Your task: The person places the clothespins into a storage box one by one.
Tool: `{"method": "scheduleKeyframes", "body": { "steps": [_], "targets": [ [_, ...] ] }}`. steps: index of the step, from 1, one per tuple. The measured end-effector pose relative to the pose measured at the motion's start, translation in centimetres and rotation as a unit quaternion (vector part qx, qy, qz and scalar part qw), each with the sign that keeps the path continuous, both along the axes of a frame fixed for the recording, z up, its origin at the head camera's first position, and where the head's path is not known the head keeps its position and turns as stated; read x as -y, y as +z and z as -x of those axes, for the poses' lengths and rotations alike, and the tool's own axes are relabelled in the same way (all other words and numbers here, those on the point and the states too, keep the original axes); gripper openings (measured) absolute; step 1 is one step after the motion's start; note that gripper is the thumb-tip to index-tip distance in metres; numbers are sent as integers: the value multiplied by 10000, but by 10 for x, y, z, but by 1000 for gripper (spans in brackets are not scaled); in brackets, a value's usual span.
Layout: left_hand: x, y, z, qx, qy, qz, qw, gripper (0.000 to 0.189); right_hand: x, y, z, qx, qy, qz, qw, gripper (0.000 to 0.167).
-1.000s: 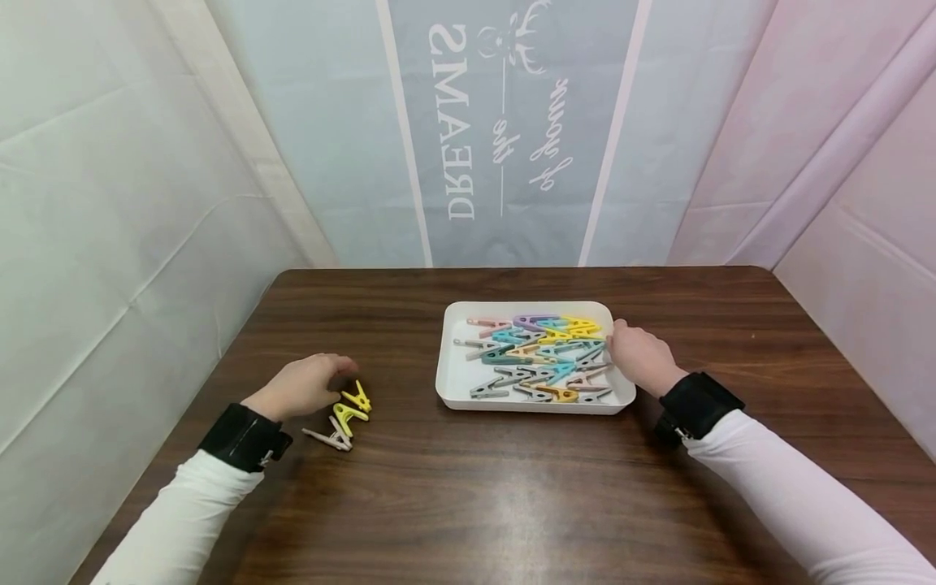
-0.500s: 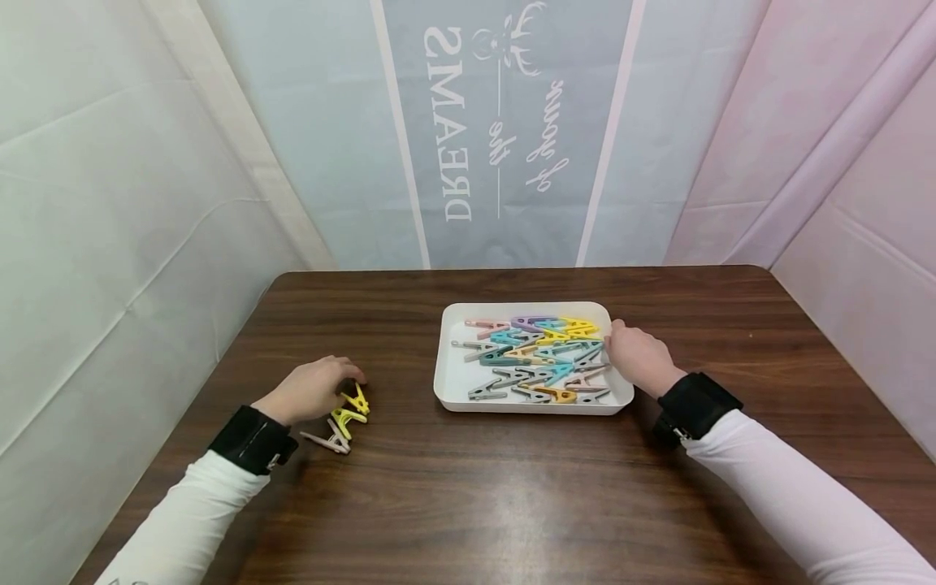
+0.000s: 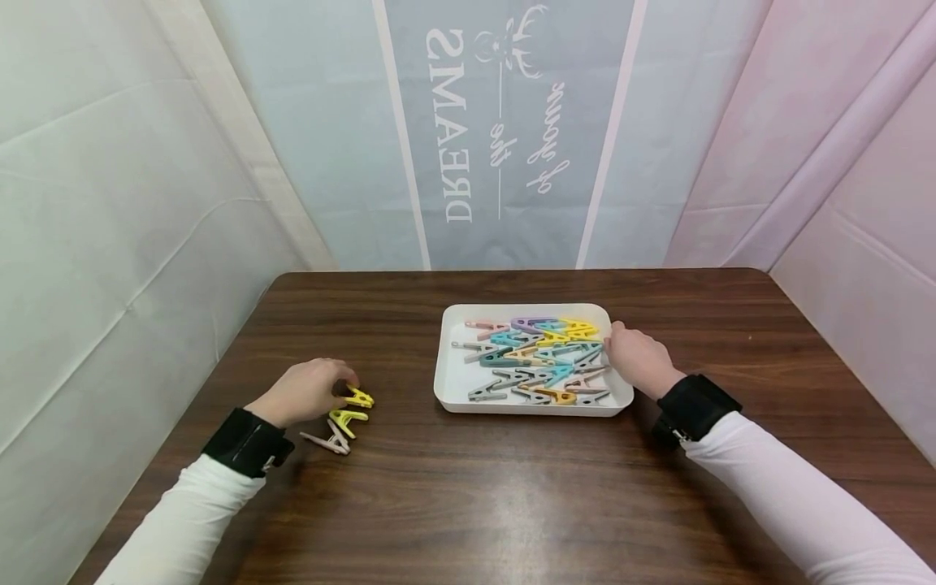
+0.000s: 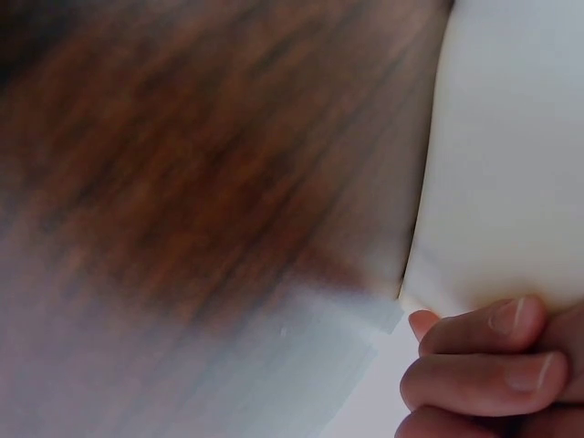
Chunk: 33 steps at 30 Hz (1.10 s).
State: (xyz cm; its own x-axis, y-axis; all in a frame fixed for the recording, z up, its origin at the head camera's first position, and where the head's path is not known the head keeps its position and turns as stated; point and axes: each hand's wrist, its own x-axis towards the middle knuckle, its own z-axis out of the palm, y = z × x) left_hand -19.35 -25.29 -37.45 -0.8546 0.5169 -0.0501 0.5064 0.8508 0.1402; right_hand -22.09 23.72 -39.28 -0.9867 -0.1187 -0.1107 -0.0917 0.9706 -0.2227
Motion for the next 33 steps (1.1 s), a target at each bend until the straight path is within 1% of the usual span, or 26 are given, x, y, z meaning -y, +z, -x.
{"method": "scheduleKeyframes", "body": {
  "steps": [3, 7, 15, 22, 28, 33],
  "targets": [
    [2, 5, 2, -18, 68, -81, 9999, 22, 0, 0, -1, 4, 12, 20, 10000, 30],
    [0, 12, 6, -81, 78, -174, 9998, 22, -1, 0, -1, -6, 12, 8, 10000, 29],
    [-15, 26, 15, -209, 133, -349, 9991, 19, -1, 0, -1, -28, 45, 74, 10000, 28],
    [-39, 35, 23, -187, 159, -447, 9987, 20, -2, 1, 0, 44, -7, 104, 9999, 29],
    [-65, 42, 34, -432, -36, -367, 9984, 24, -1, 2, -1, 98, -6, 133, 9999, 29],
    [-87, 50, 41, -639, -313, -228, 9972, 26, -1, 2, -2, 84, 2, 142, 9999, 30]
  ]
}}
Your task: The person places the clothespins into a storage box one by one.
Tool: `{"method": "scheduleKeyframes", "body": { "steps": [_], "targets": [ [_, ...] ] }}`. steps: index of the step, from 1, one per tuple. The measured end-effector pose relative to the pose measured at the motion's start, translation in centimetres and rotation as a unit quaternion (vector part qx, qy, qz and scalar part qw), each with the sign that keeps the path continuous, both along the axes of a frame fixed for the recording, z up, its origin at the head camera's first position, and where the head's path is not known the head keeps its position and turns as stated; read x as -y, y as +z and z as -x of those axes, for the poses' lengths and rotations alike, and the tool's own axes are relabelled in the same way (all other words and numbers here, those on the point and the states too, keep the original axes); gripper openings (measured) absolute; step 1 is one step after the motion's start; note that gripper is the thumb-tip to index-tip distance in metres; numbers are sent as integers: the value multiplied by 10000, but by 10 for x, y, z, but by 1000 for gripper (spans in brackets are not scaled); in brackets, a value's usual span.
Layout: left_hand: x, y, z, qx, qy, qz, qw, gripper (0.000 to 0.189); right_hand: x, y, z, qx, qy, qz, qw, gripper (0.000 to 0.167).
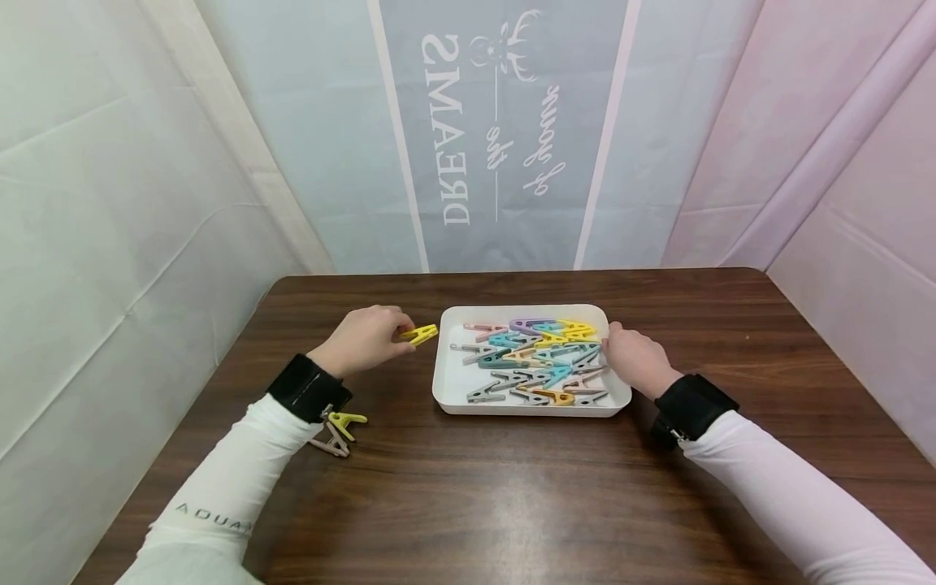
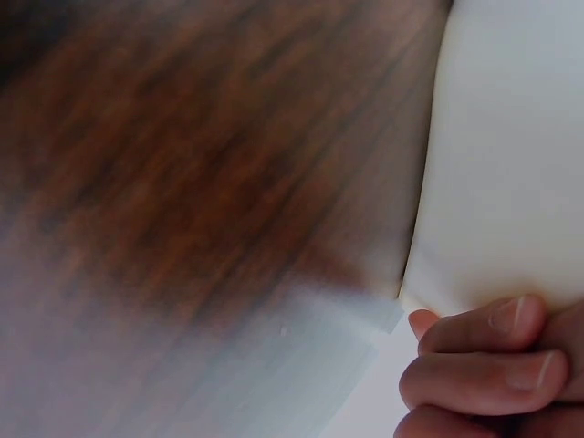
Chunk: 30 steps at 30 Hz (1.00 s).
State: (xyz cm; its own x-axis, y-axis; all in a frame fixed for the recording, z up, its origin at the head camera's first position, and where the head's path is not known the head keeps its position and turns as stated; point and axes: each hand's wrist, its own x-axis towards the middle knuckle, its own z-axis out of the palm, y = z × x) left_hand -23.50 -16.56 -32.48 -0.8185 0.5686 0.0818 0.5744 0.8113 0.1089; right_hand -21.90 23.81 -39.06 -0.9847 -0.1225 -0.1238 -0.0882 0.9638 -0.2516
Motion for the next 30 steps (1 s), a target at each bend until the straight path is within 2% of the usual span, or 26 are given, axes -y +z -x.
{"method": "scheduleKeyframes", "body": {
  "steps": [5, 8, 17, 25, 30],
  "targets": [
    [-23, 2, 11, -278, -175, 4, 9995, 23, -1, 0, 1, -79, -13, -14, 10000, 29],
    [-38, 0, 17, -386, -214, 155, 9989, 23, -1, 0, 1, -112, 3, -23, 9999, 29],
    [-76, -5, 35, -109, -150, 956, 9952, 20, 1, -1, 1, -47, -13, -65, 10000, 30],
    [-94, -2, 46, 115, -210, 1684, 9854, 5, 0, -1, 0, -7, -20, -44, 10000, 30],
    [-101, -9, 53, 47, -174, 1887, 9819, 9, 0, -2, 1, -53, -19, -62, 10000, 30]
  ]
}}
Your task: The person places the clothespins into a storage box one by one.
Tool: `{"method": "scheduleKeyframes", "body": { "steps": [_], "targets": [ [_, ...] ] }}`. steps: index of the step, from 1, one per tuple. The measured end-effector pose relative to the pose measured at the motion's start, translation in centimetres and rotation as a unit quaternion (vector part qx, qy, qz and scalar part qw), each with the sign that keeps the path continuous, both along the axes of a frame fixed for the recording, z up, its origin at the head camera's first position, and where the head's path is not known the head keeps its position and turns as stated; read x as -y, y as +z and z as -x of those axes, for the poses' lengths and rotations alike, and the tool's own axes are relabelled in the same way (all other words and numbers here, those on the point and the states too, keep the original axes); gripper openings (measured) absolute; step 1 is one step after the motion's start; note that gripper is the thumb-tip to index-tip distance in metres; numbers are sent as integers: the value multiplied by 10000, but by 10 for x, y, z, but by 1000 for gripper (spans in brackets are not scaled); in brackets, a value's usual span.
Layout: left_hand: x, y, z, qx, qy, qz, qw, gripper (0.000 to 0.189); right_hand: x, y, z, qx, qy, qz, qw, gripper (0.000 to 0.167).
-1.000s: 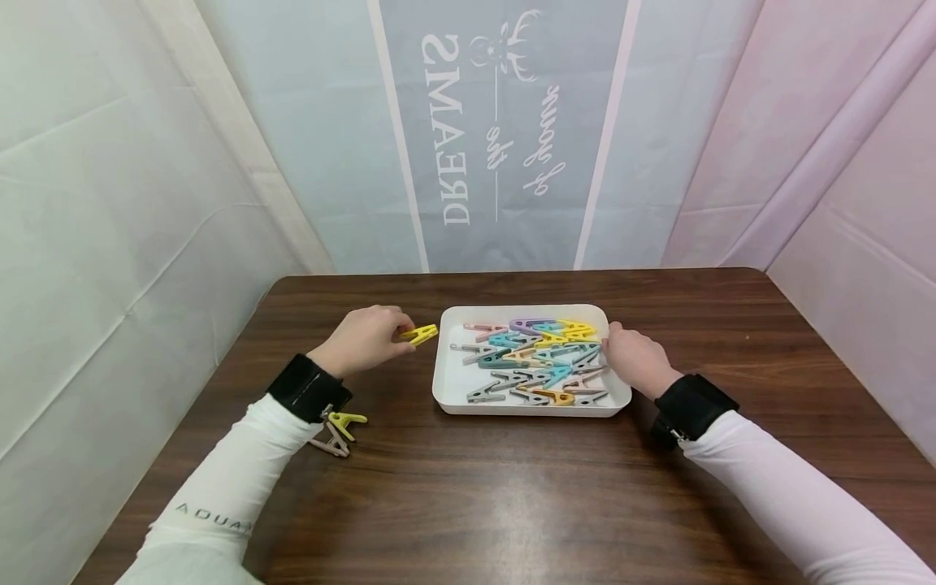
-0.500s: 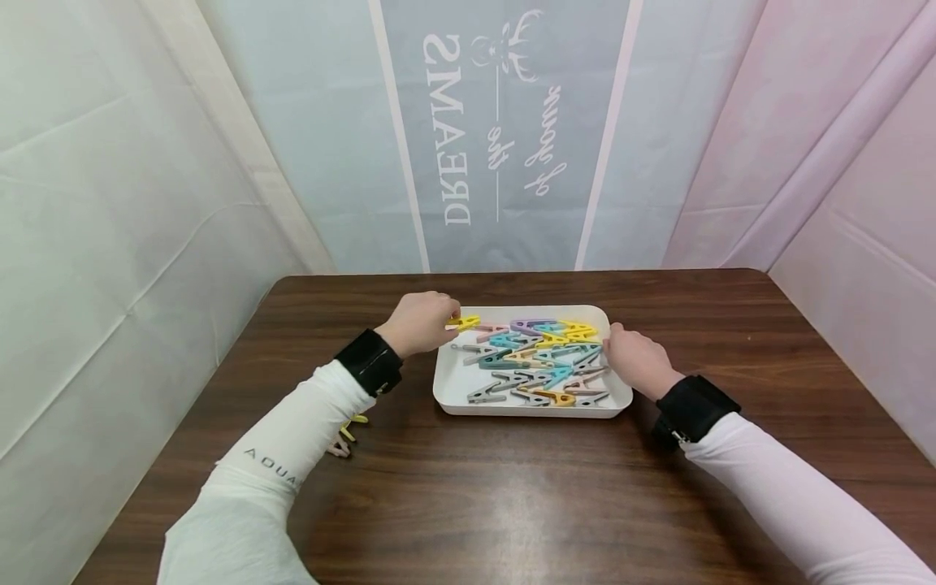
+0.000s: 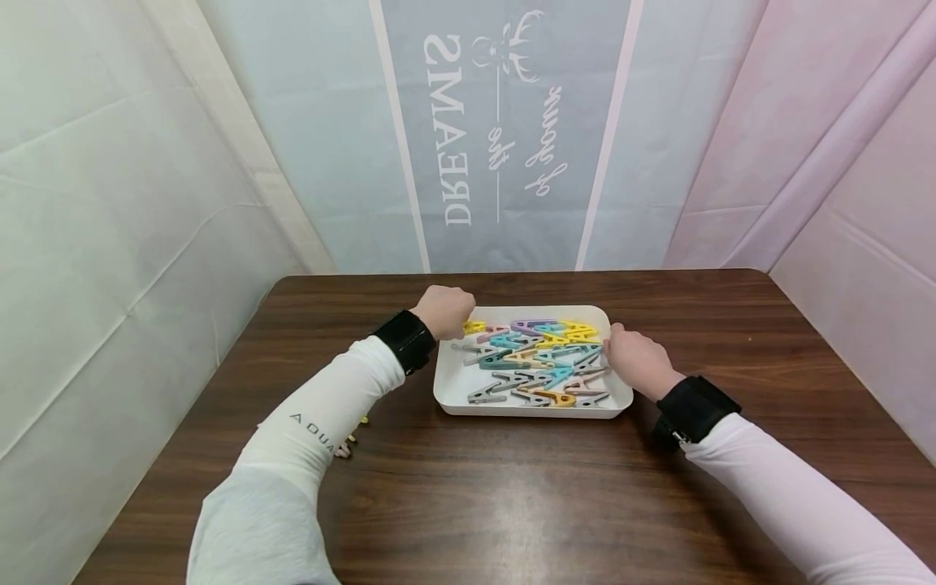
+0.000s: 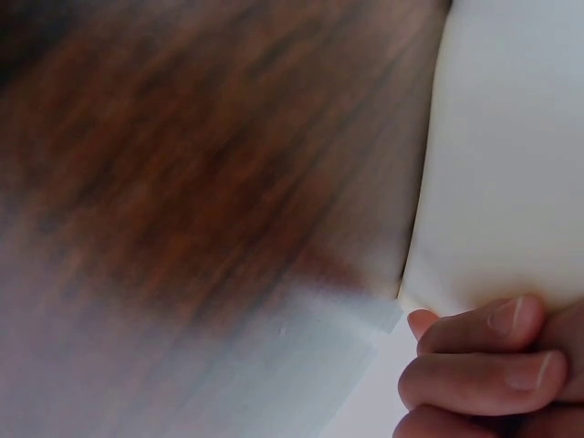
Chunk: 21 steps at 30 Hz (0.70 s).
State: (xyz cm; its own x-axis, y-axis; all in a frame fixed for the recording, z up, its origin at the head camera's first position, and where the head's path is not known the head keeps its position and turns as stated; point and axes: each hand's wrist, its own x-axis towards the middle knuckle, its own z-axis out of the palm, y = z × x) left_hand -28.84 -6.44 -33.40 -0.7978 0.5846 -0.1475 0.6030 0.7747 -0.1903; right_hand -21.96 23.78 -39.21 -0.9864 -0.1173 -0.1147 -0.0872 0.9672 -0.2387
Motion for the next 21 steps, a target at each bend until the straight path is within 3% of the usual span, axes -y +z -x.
{"method": "scheduleKeyframes", "body": {
  "steps": [9, 21],
  "targets": [
    [-4, -15, 11, -79, 113, 330, 9994, 19, 0, 0, 1, 4, -13, 22, 10000, 30],
    [-13, -19, 3, -532, 25, 1038, 9932, 12, 1, 2, 0, 48, -18, 11, 10000, 31]
  ]
}}
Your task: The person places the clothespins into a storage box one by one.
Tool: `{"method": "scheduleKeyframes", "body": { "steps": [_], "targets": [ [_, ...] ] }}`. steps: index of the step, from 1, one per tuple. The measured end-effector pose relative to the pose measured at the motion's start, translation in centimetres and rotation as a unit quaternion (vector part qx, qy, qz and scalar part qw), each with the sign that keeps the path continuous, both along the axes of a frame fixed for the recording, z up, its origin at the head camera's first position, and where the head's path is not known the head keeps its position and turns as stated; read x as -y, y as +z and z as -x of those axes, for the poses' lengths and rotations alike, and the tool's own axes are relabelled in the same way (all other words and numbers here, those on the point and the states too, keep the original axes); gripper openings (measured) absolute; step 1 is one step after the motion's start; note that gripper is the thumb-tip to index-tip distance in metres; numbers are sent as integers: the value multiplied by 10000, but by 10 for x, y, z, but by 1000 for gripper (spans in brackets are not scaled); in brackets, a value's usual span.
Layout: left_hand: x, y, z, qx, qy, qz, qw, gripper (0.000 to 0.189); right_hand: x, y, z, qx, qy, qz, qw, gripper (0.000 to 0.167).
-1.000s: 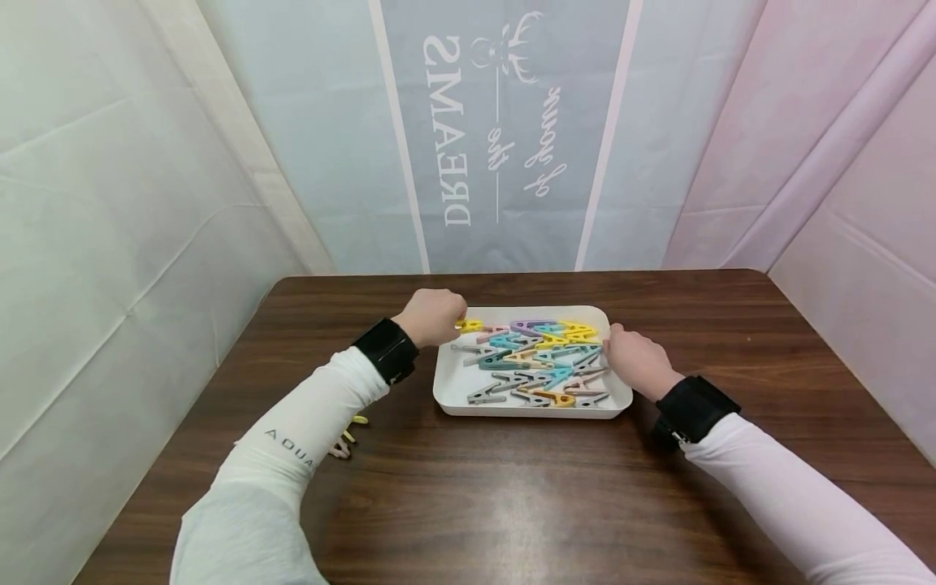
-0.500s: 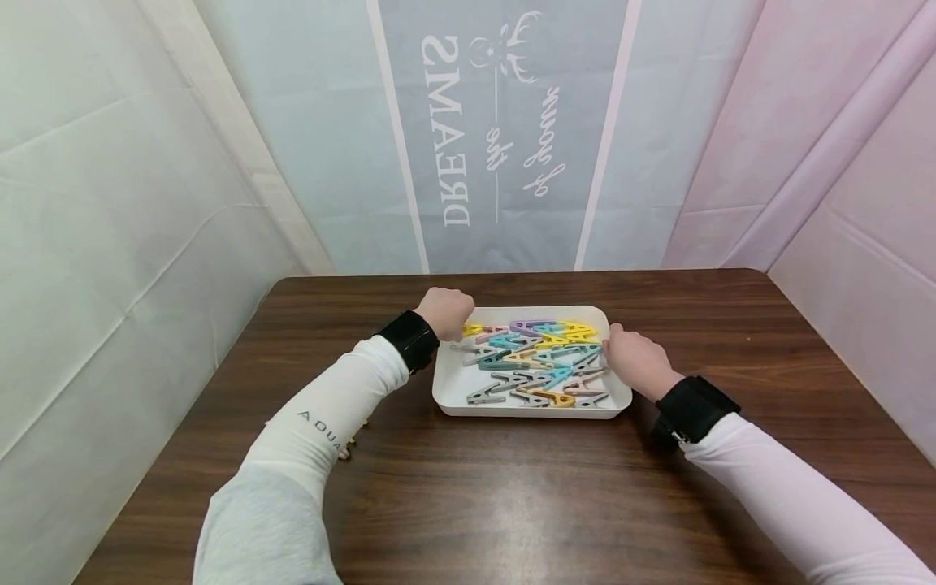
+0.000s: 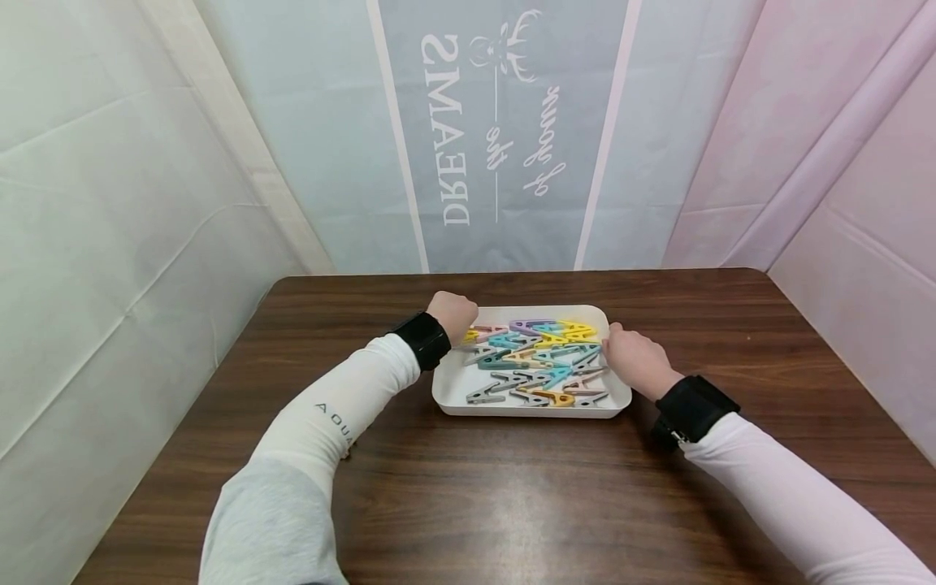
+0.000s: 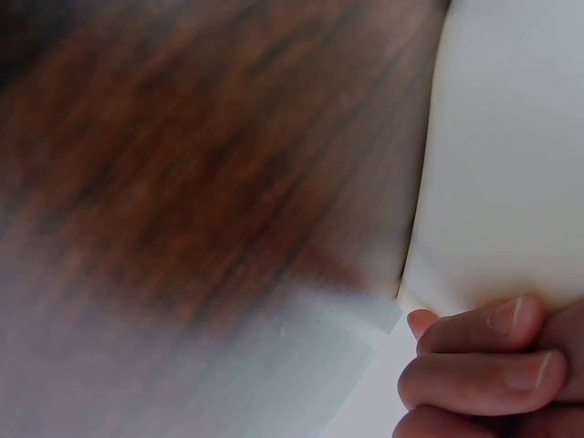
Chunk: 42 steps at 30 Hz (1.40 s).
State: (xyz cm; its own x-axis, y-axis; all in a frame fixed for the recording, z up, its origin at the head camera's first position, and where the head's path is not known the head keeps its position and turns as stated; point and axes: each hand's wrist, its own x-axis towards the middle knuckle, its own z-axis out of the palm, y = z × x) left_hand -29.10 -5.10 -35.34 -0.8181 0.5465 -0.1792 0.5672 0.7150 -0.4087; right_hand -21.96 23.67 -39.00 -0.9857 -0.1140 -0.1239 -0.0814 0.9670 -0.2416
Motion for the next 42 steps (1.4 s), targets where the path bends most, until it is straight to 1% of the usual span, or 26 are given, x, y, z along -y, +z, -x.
{"method": "scheduleKeyframes", "body": {
  "steps": [3, 7, 10, 15, 18, 22, 24, 27, 30, 33, 36, 39, 42],
  "targets": [
    [-2, 0, -1, -28, 35, 3, 10000, 12, 0, 0, 0, 2, -6, -6, 10000, 31],
    [-4, 3, -6, 40, 92, -2, 9999, 14, -1, -1, 0, -39, 13, 2, 10000, 31],
    [-5, 2, -8, 96, 122, -6, 9999, 16, -1, -2, 0, -67, 42, 21, 10000, 30],
    [-5, -2, -4, 147, 145, -5, 9998, 16, -2, -2, 1, -66, 61, 23, 10000, 30],
    [-4, -2, -1, 240, 161, 11, 9996, 16, -1, -2, 1, -35, 50, 6, 10000, 31],
    [0, 2, 0, 362, 153, -186, 9991, 16, -1, -2, 1, 4, 42, -12, 10000, 32],
    [5, 5, 0, 367, 124, -392, 9985, 14, -1, -3, 0, -26, 74, -19, 10000, 32],
    [14, 14, -2, 396, 114, -707, 9967, 12, -2, -3, 0, -116, 168, -8, 9998, 30],
    [26, 26, -8, 386, 93, -1127, 9928, 14, -3, -4, -1, -192, 251, -16, 9995, 29],
    [41, 36, -16, 280, 23, -1613, 9865, 16, -3, -4, -2, -201, 259, -21, 9995, 29],
    [60, 43, -26, 155, -2, -2106, 9775, 14, -2, -3, -1, -138, 206, -7, 9997, 29],
    [80, 49, -36, 83, 130, -2475, 9688, 14, -2, -3, -1, -100, 165, 11, 9998, 28],
    [102, 53, -45, 93, 326, -2685, 9627, 18, -2, -3, -1, -134, 172, 14, 9998, 28]
  ]
}}
